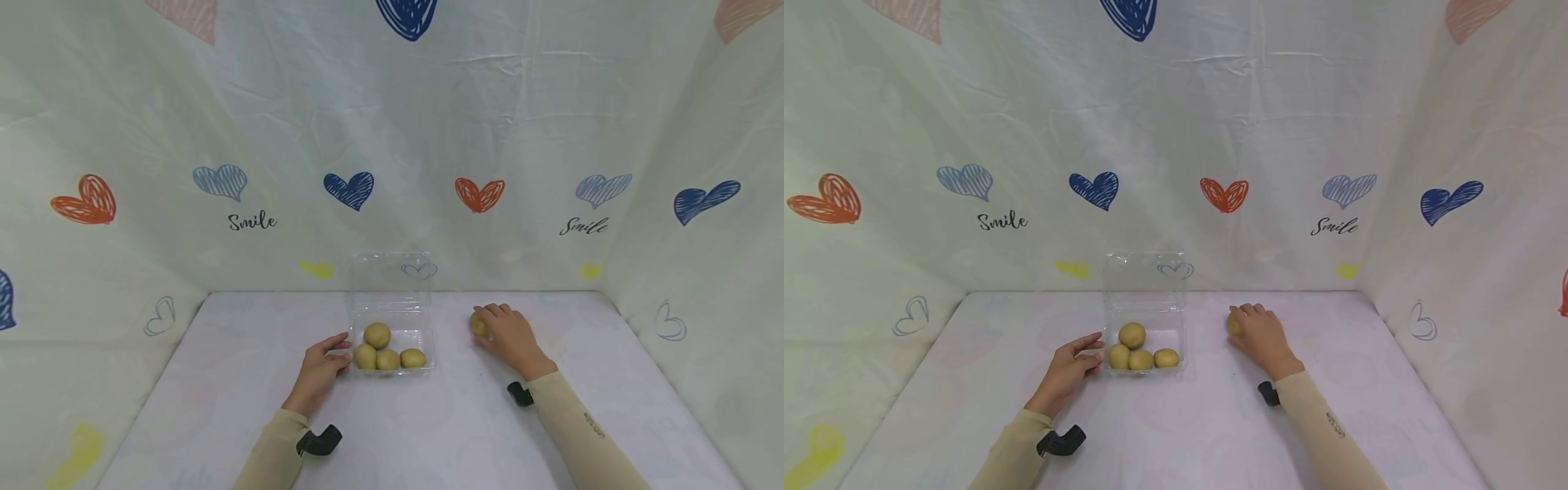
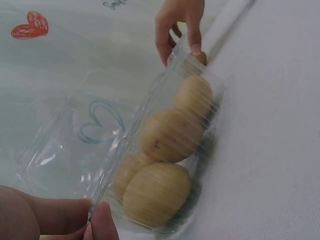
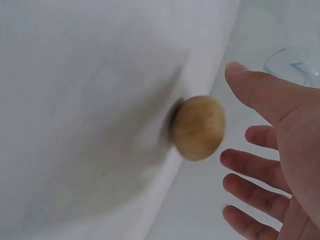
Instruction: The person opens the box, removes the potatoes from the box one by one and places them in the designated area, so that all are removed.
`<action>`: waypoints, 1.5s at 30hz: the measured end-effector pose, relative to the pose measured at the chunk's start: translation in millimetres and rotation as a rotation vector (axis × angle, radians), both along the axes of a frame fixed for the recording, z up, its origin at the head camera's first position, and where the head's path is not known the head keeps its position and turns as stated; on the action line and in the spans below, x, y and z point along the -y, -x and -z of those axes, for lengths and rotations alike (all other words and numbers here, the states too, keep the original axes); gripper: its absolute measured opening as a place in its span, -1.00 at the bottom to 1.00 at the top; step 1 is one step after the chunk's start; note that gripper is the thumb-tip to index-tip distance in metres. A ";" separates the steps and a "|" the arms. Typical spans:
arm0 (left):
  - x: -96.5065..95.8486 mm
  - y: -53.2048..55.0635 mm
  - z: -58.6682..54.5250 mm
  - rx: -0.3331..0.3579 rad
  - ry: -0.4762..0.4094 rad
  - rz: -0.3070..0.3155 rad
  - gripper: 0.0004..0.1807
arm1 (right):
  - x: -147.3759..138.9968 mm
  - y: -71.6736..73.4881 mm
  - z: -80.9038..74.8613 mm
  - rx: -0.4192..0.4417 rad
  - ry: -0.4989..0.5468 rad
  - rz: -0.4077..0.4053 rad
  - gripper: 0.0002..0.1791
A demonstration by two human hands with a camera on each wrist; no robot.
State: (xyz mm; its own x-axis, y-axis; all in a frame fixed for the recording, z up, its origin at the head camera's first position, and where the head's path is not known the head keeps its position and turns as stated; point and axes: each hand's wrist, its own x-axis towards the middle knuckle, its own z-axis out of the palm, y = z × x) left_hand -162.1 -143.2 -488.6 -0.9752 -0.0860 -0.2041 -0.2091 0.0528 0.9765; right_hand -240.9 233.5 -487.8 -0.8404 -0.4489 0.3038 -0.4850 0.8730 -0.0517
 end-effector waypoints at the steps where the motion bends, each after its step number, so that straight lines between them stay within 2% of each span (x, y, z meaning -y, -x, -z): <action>1: 0.0 -0.1 0.0 0.001 0.001 -0.001 -0.47 | 2.1 -1.9 -2.1 -0.013 0.004 -0.013 -0.30; 8: -0.8 0.5 -0.8 0.000 0.001 -0.003 -0.46 | 18.2 -13.9 -15.3 -0.081 0.001 -0.100 -0.32; 16: -1.4 0.0 -1.9 -0.015 -0.006 -0.001 -0.46 | 38.9 -24.8 -24.9 -0.090 -0.006 -0.206 -0.33; 27: -1.3 1.6 0.5 -0.013 -0.011 -0.016 -0.47 | 63.2 -28.5 -29.2 -0.128 -0.068 -0.321 -0.36; 38: -1.1 0.1 -0.8 -0.025 -0.015 -0.001 -0.47 | 85.9 -26.2 -31.5 -0.101 -0.120 -0.407 -0.38; 45: -0.4 0.0 -1.0 -0.025 -0.011 0.001 -0.45 | 96.4 -24.5 -35.1 -0.040 -0.145 -0.447 -0.37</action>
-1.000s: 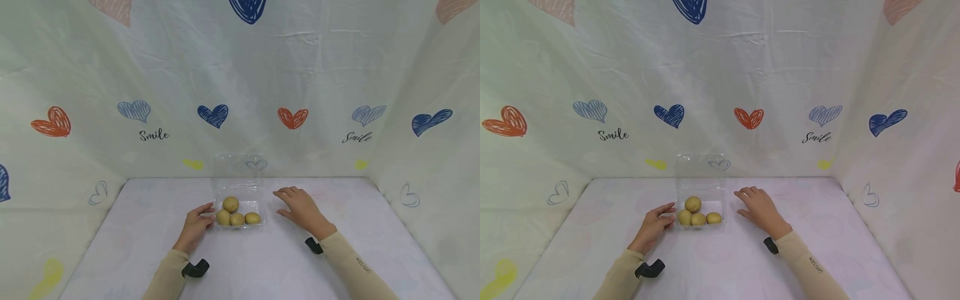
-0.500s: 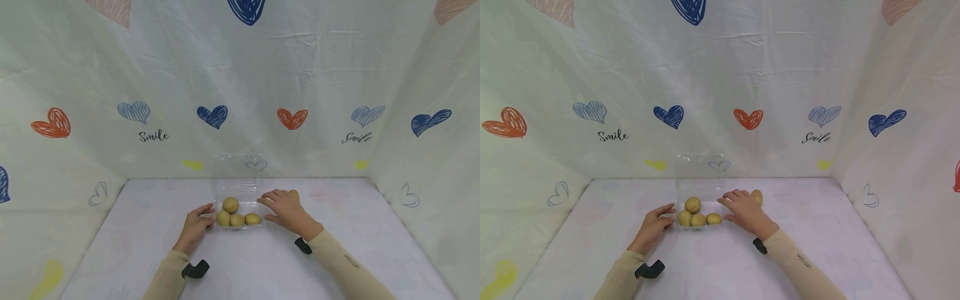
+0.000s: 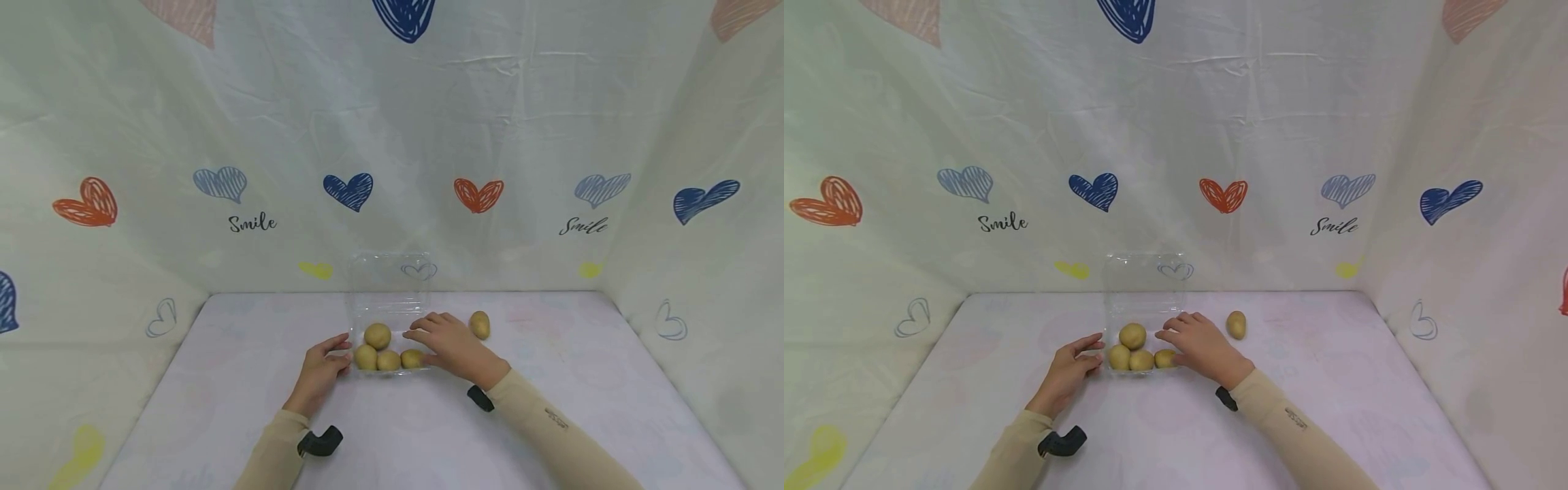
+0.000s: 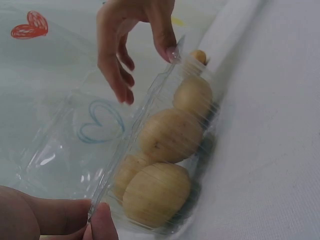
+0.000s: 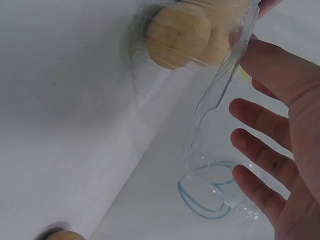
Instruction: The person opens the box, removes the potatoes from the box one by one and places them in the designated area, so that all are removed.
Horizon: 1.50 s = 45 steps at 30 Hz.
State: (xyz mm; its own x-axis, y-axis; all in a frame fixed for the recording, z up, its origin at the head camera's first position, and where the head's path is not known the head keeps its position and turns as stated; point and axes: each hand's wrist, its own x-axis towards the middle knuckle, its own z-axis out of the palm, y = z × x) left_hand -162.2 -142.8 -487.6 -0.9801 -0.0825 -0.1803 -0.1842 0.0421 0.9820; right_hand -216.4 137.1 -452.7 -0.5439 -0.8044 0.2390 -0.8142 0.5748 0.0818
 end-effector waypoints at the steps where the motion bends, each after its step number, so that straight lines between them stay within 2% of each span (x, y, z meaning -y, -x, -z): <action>1: -0.1 -0.2 -0.1 -0.001 0.000 -0.001 -0.46 | 1.0 0.1 -0.9 0.004 -0.007 -0.007 -0.37; 3: -0.3 -0.3 -0.1 -0.003 -0.003 -0.004 -0.46 | 2.8 1.0 -2.0 0.008 -0.022 -0.023 -0.37; 9: -1.1 -0.3 0.3 -0.008 -0.017 -0.011 -0.46 | 7.9 6.2 0.4 -0.052 -0.085 -0.054 -0.39; 15: -0.8 0.3 0.3 -0.008 -0.003 -0.002 -0.46 | 13.4 6.1 -0.9 -0.062 -0.091 -0.070 -0.45; 30: -0.2 1.4 2.4 -0.004 -0.011 0.000 -0.45 | 25.3 8.1 6.5 0.040 -0.099 -0.033 -0.65; 39: 0.2 0.3 0.7 0.000 -0.003 -0.002 -0.45 | 31.4 5.8 1.1 0.149 -0.117 0.015 -0.75; 45: 0.7 -0.5 0.5 0.002 0.000 0.002 -0.46 | 33.6 5.2 -1.1 0.152 -0.121 0.009 -0.79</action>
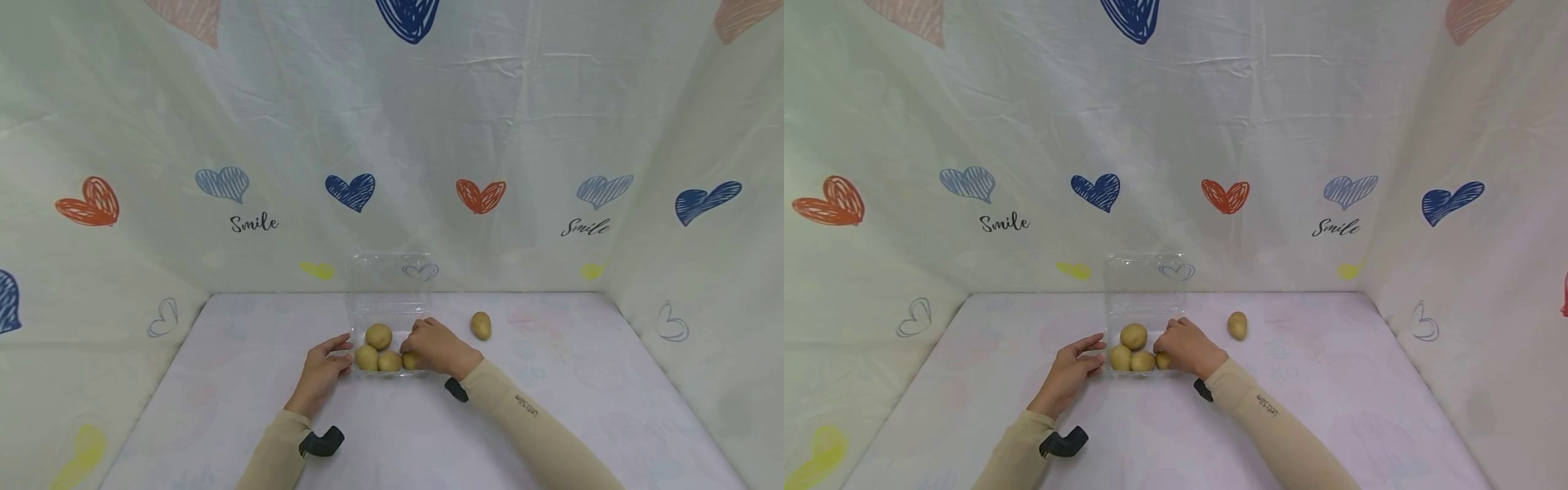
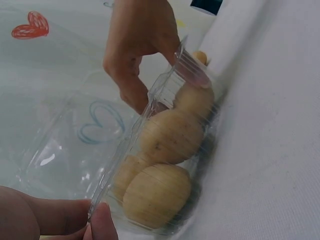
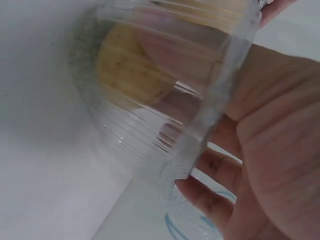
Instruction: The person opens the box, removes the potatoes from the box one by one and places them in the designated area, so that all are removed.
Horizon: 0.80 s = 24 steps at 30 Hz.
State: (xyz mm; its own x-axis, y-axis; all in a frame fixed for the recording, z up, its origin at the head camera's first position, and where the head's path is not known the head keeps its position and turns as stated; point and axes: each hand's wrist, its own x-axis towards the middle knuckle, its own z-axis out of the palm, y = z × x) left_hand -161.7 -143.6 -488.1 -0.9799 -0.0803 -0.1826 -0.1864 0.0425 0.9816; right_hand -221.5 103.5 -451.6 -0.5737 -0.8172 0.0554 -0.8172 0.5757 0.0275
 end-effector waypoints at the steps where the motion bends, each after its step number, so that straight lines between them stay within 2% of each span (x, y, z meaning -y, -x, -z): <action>1: -0.1 -0.1 -0.2 -0.001 0.001 0.001 -0.46 | 0.0 0.4 0.2 -0.004 0.000 -0.003 -0.79; 10: -0.5 0.1 -0.4 0.004 0.001 -0.003 -0.45 | -2.8 5.1 8.0 -0.129 -0.027 -0.052 -0.78; 18: -1.0 -1.0 0.7 0.006 -0.012 -0.010 -0.45 | -12.2 5.2 8.7 -0.273 0.078 -0.083 -0.71; 24: -1.5 -0.3 1.7 0.012 -0.009 -0.013 -0.46 | -24.4 3.1 0.2 -0.260 0.151 -0.063 -0.54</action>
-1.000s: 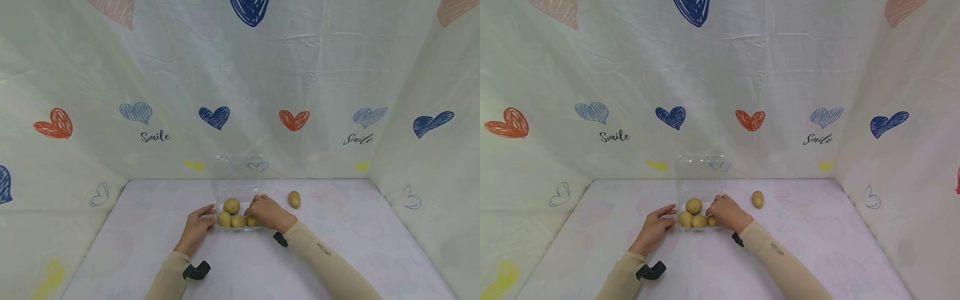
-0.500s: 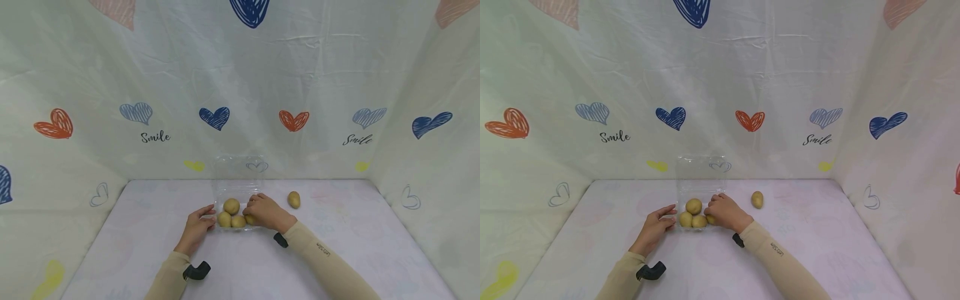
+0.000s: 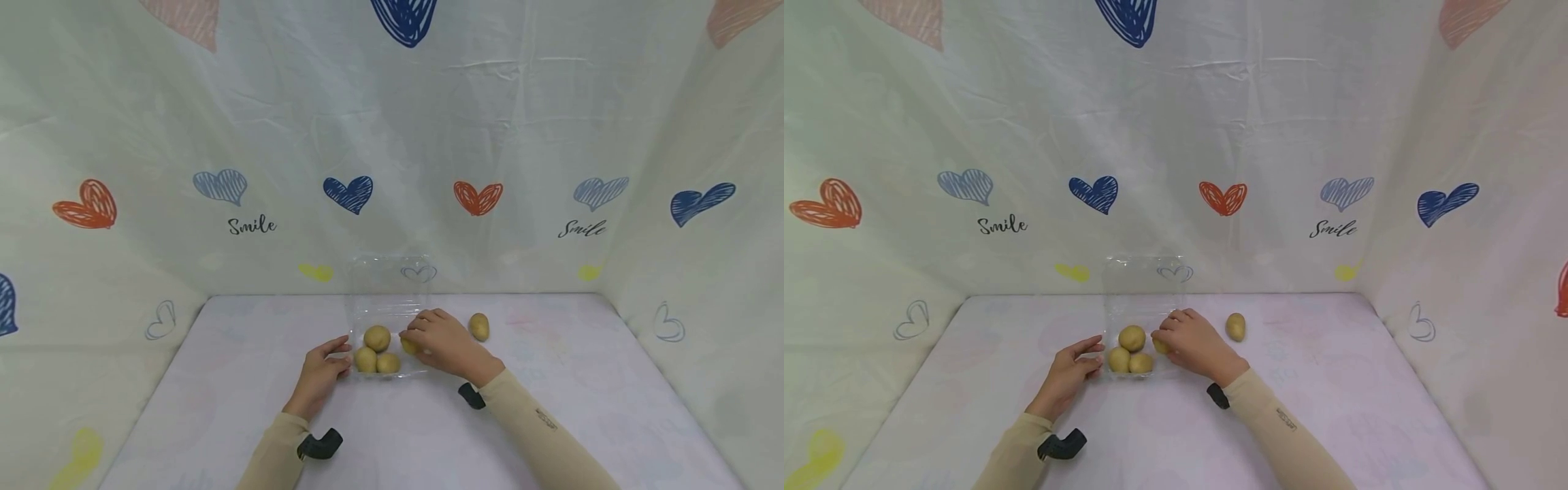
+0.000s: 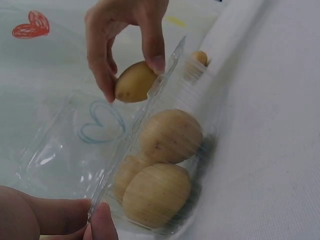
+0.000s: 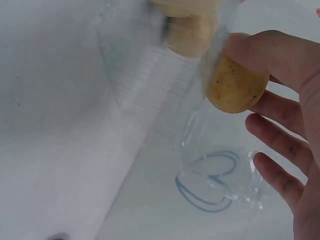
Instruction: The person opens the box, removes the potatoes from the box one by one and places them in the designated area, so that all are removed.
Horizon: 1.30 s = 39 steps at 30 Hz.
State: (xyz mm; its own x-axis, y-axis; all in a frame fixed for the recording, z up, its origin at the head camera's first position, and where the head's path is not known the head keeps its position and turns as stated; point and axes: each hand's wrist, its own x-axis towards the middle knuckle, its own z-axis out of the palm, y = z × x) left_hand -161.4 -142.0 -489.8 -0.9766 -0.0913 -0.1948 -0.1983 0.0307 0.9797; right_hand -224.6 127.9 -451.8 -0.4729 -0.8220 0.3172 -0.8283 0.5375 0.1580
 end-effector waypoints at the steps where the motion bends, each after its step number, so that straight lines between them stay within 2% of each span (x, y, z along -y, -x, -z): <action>1: 0.0 0.3 0.1 -0.002 -0.002 0.000 -0.46 | -2.2 -0.8 -1.4 0.012 0.009 0.006 -0.53; 8: 0.7 1.7 -0.1 -0.003 -0.005 -0.005 -0.46 | -19.3 -6.3 -10.8 0.053 0.080 0.036 -0.50; 16: 2.1 1.9 -0.8 0.002 0.006 -0.010 -0.45 | -43.2 -9.9 -13.0 0.052 0.117 0.136 -0.49; 21: 2.5 2.4 -1.7 0.002 0.013 -0.010 -0.45 | -60.4 -10.7 -8.2 0.069 0.164 0.181 -0.47; 28: 1.6 3.4 -1.1 -0.013 -0.011 -0.005 -0.45 | -86.2 -12.5 3.5 -0.001 0.243 0.239 -0.46; 39: 0.0 1.5 0.0 0.020 -0.009 -0.006 -0.45 | -116.1 -14.8 15.7 0.005 0.312 0.416 -0.43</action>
